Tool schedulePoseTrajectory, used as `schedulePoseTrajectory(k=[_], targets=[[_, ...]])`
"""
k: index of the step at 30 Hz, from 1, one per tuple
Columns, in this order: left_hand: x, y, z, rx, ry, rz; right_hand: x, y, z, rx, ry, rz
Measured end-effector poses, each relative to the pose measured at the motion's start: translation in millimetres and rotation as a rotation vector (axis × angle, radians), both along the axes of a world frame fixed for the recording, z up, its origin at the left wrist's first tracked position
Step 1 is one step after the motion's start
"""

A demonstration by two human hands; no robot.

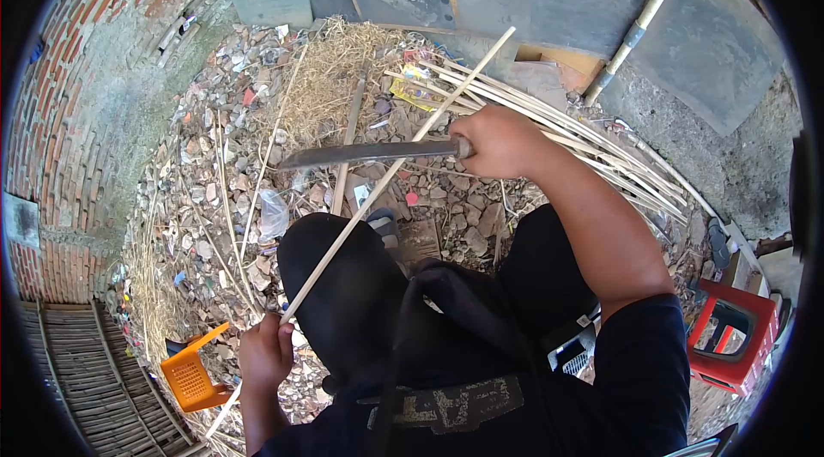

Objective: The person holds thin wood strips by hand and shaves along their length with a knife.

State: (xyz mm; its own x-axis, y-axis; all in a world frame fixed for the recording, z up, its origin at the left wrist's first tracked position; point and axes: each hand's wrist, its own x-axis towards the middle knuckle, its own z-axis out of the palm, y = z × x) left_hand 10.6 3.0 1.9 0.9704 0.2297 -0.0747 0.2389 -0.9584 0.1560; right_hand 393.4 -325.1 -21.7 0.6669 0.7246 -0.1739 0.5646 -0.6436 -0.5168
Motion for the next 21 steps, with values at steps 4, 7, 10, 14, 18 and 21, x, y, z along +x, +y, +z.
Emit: schedulePoseTrajectory(k=[4,7,10,14,18,21], targets=[[-9,1,-13,-0.038,-0.079,-0.017,44,-13,-42,0.089,0.015,-0.206],[-3,-4,-2,-0.037,-0.066,-0.017,42,-19,-34,0.088,0.003,-0.284],[-3,-3,0,-0.033,-0.012,0.004,16,-6,-6,-0.008,0.063,-0.130],[-4,0,-8,-0.045,-0.067,-0.027,-2,1,-1,0.043,-0.085,0.048],[-5,4,-17,-0.047,-0.074,0.004,46,-21,-35,0.137,0.037,-0.295],[-3,-3,2,0.003,-0.047,-0.019,55,-28,-51,0.102,-0.064,-0.320]])
